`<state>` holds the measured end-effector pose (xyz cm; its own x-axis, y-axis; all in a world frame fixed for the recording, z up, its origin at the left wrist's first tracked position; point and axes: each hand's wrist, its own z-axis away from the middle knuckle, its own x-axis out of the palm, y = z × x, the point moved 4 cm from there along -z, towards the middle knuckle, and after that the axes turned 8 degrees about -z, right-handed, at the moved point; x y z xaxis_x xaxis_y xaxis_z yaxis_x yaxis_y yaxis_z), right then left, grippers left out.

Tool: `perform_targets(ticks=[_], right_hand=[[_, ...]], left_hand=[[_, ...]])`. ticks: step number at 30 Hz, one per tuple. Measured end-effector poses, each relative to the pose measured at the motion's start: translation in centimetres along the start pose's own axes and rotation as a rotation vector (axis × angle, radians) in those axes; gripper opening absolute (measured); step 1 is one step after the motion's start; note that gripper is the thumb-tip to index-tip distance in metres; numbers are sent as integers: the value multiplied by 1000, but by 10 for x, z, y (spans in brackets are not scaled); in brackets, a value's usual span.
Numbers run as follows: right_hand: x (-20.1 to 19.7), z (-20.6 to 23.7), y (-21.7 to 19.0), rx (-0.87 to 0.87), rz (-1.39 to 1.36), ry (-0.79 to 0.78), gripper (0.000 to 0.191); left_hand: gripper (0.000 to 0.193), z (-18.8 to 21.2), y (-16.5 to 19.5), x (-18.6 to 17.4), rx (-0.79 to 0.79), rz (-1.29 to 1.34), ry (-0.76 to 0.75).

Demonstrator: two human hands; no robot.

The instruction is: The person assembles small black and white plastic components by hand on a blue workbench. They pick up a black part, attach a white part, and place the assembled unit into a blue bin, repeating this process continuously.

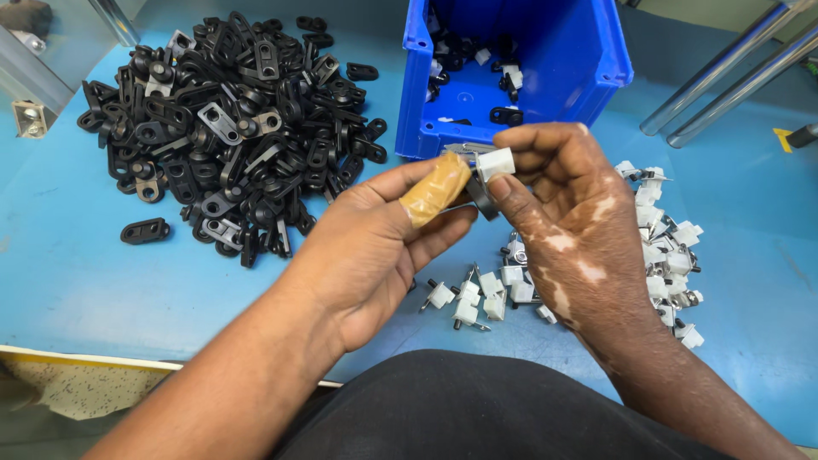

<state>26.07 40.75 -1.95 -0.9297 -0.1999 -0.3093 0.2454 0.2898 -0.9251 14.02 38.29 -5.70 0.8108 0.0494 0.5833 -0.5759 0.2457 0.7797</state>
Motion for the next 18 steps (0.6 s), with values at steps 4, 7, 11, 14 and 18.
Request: perform_targets(ticks=[4, 7, 11, 14, 18], right_hand=[[0, 3, -5, -225, -87, -106, 19], [0, 2, -11, -298, -264, -199, 17], [-6, -6, -23, -279, 29, -234, 14], [-8, -11, -34, -212, 8, -194, 16], [-3, -6, -35, 5, -138, -9, 18]], left_hand=[[26, 0, 2, -4, -79, -31, 3], [26, -2, 0, -7, -166, -13, 0], [20, -2, 12, -1, 24, -98, -62], [20, 11, 31, 11, 412, -420, -77], [24, 31, 48, 27, 851, -837, 1]])
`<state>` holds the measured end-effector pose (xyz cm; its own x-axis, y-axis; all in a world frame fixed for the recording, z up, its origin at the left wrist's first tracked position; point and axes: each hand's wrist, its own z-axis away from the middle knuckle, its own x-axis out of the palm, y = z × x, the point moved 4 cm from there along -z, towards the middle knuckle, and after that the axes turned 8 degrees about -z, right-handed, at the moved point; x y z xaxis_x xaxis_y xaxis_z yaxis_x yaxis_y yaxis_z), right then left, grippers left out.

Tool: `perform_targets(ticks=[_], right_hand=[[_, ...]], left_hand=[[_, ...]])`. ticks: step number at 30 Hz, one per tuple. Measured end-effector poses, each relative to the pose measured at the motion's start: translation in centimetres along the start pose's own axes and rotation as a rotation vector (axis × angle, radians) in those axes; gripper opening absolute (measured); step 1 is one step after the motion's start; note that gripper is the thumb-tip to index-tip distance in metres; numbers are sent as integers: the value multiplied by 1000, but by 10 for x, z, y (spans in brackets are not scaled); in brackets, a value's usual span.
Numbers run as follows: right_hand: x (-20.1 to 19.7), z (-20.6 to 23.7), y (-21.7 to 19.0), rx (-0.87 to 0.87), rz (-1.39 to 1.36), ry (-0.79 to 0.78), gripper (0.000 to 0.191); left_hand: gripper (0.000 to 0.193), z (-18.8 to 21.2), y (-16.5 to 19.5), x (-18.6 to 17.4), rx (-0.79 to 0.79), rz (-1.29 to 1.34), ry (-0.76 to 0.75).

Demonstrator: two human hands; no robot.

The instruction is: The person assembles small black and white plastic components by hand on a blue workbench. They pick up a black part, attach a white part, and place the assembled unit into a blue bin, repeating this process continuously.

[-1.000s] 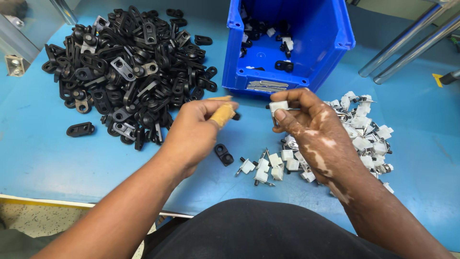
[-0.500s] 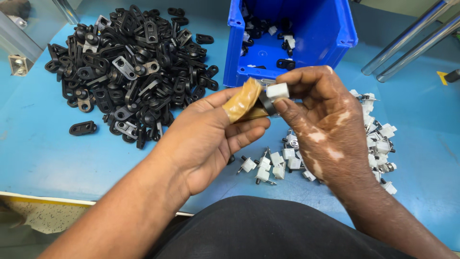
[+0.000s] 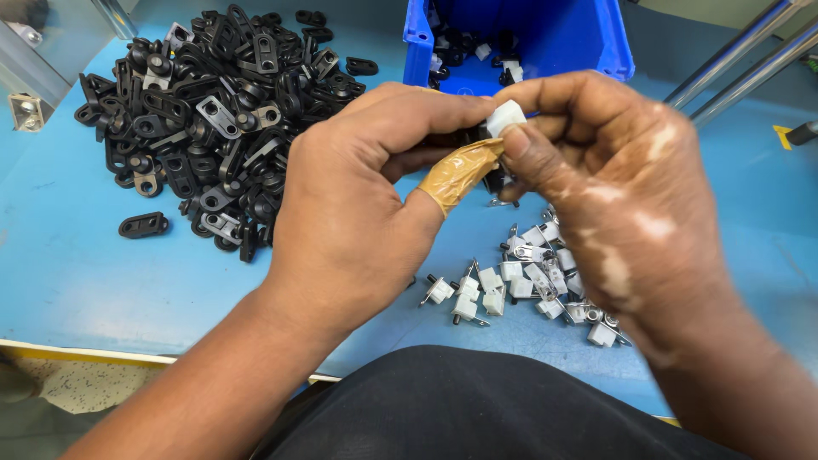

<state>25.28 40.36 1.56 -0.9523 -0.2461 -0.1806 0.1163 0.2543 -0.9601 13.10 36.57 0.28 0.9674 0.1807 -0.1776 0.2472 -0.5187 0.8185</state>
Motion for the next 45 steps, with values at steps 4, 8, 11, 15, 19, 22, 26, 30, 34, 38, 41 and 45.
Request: perform_targets(ticks=[4, 8, 11, 15, 19, 22, 26, 30, 34, 38, 41, 45], right_hand=[[5, 8, -5, -129, -48, 5, 23], [7, 10, 1, -322, -47, -68, 30], [3, 14, 7, -440, -222, -143, 32], [0, 13, 12, -439, -207, -139, 31], [-4, 6, 5, -402, -140, -144, 29], [-5, 3, -2, -438, -84, -170, 30], [0, 1, 1, -456, -91, -140, 31], [2, 1, 4, -470, -210, -55, 32], [7, 2, -4, -535, -165, -89, 32], [13, 4, -5, -496, -197, -20, 25], [15, 4, -7, -472, -173, -2, 20], [14, 5, -11, -489, -17, 39, 17]], left_hand=[[29, -4, -17, 5, -247, 408, 55], [21, 4, -43, 11, -660, 466, 89], [19, 4, -46, 16, -761, 592, 58], [20, -9, -30, 18, -603, 607, 23], [14, -14, -4, 4, -275, 50, 74], [17, -17, -10, 6, -510, 486, 27], [19, -17, -13, 4, -487, 384, 25], [17, -14, -20, 0, -490, 546, 121], [20, -13, -19, -2, -468, 513, 91], [16, -17, -7, -9, -388, 566, 167], [15, -17, 1, -8, -425, 716, 151], [16, -17, 4, -10, -275, 505, 145]])
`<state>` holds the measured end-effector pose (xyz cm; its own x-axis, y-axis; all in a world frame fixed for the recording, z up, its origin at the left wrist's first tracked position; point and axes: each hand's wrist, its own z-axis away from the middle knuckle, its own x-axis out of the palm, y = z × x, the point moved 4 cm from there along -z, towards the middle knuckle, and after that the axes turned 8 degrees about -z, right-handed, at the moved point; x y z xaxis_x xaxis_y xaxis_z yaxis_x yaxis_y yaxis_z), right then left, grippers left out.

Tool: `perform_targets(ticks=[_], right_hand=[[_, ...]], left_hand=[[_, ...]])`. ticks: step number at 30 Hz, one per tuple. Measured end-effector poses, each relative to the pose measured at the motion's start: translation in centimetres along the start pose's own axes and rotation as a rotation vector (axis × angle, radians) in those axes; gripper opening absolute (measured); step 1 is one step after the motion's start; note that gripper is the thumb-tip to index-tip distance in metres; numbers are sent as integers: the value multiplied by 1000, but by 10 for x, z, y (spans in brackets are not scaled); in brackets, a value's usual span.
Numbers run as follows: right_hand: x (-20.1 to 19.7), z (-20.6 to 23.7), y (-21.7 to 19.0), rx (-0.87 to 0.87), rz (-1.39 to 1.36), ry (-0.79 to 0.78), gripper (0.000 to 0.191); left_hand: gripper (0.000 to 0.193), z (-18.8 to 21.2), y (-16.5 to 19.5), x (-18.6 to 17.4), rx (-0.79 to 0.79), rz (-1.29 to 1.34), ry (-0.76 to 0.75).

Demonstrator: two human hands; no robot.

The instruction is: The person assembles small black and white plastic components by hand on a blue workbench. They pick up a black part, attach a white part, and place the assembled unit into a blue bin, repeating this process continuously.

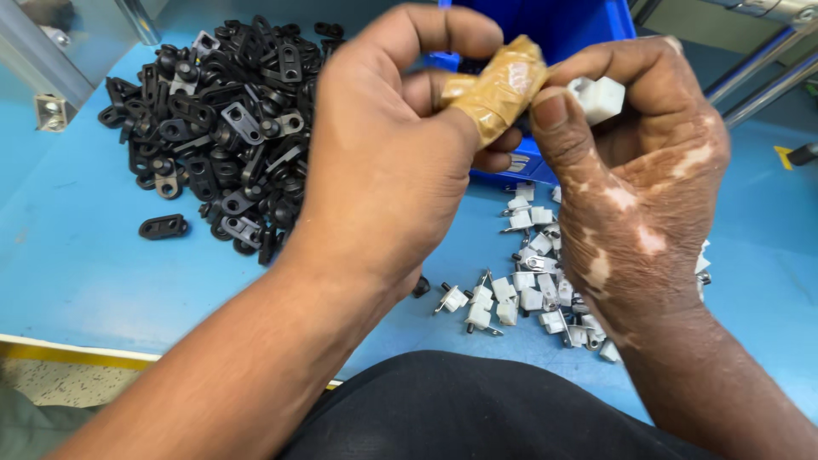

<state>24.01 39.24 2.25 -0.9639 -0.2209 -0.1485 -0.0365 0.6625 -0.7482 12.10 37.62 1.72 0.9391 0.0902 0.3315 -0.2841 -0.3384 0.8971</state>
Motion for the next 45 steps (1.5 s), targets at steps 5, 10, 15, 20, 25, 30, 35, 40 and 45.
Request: perform_targets(ticks=[5, 10, 15, 20, 25, 30, 35, 40, 45], right_hand=[[1, 0, -2, 132, -205, 19, 18], [1, -5, -7, 63, -110, -57, 20], [-5, -3, -4, 92, -208, -52, 26], [-5, 1, 1, -20, -172, -112, 30], [-10, 3, 4, -96, 24, -120, 36], [-7, 4, 11, -118, 76, -109, 38], [0, 4, 8, -117, -117, -112, 38], [6, -12, 17, 192, 46, -244, 34], [-11, -21, 71, 842, 673, -467, 31]], left_hand=[[21, -1, -6, -4, 16, 103, -24], [25, -7, 19, 8, 200, -137, -1], [25, -5, 14, 9, 54, 55, -112], [18, -15, -20, 4, 60, 4, -84], [27, -10, -31, -2, -159, 82, -161], [34, -8, -7, -3, 214, -167, -170], [28, -10, -16, -16, -41, -100, -184], [25, -3, -47, -24, -410, 6, -194], [25, -1, -80, -51, -371, -755, -134]])
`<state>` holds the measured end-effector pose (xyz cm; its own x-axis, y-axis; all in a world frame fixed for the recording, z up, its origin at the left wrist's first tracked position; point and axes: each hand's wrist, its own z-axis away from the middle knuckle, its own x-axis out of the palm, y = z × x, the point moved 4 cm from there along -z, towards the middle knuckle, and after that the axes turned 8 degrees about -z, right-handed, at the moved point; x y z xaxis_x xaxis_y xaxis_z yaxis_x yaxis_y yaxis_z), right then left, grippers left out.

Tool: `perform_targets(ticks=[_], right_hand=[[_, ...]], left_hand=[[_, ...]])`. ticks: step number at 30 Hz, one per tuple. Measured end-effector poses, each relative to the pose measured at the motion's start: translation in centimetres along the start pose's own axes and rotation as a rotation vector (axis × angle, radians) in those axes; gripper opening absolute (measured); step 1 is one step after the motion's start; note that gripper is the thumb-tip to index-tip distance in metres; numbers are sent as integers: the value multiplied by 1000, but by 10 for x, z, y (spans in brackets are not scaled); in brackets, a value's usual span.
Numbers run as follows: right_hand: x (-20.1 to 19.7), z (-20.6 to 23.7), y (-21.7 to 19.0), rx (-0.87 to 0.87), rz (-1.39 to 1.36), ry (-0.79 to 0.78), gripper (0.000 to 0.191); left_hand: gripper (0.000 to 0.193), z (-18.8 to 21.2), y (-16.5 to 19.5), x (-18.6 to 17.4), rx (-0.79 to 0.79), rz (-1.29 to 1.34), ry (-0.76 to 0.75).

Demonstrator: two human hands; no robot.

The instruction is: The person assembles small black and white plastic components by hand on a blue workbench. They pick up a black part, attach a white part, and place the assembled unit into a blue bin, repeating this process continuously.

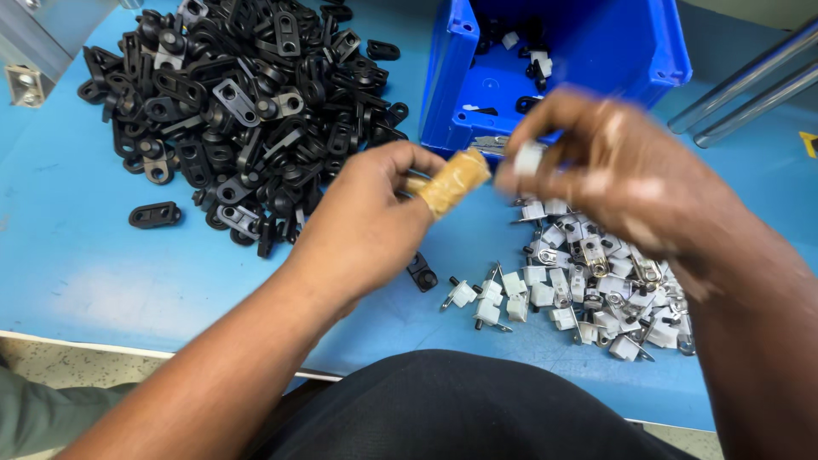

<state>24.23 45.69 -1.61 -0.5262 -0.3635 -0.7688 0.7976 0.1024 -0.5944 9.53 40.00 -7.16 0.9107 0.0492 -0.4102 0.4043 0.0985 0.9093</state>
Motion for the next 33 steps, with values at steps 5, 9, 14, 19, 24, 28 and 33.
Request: perform_targets(ticks=[5, 9, 14, 19, 24, 28, 33], right_hand=[[-10, -86, 23, -227, -97, 316, 28], [10, -195, 45, -21, -262, 140, 20], [9, -278, 29, -189, -59, 276, 20], [40, -309, 16, -299, -13, 5, 29], [28, -296, 43, -269, -127, -101, 39], [0, -277, 68, 74, 25, -176, 31], [-15, -301, 50, -44, 35, 96, 28]], left_hand=[[54, -39, 5, -11, 497, -298, 612], [63, -80, 14, -11, 526, -297, 619], [58, -100, 8, -4, 230, -389, 393], [63, -101, 4, -10, 178, -369, 299], [66, -104, 6, -11, 216, -410, 330], [70, -106, 0, -10, 233, -411, 314], [71, -105, -3, -15, 261, -391, 295]])
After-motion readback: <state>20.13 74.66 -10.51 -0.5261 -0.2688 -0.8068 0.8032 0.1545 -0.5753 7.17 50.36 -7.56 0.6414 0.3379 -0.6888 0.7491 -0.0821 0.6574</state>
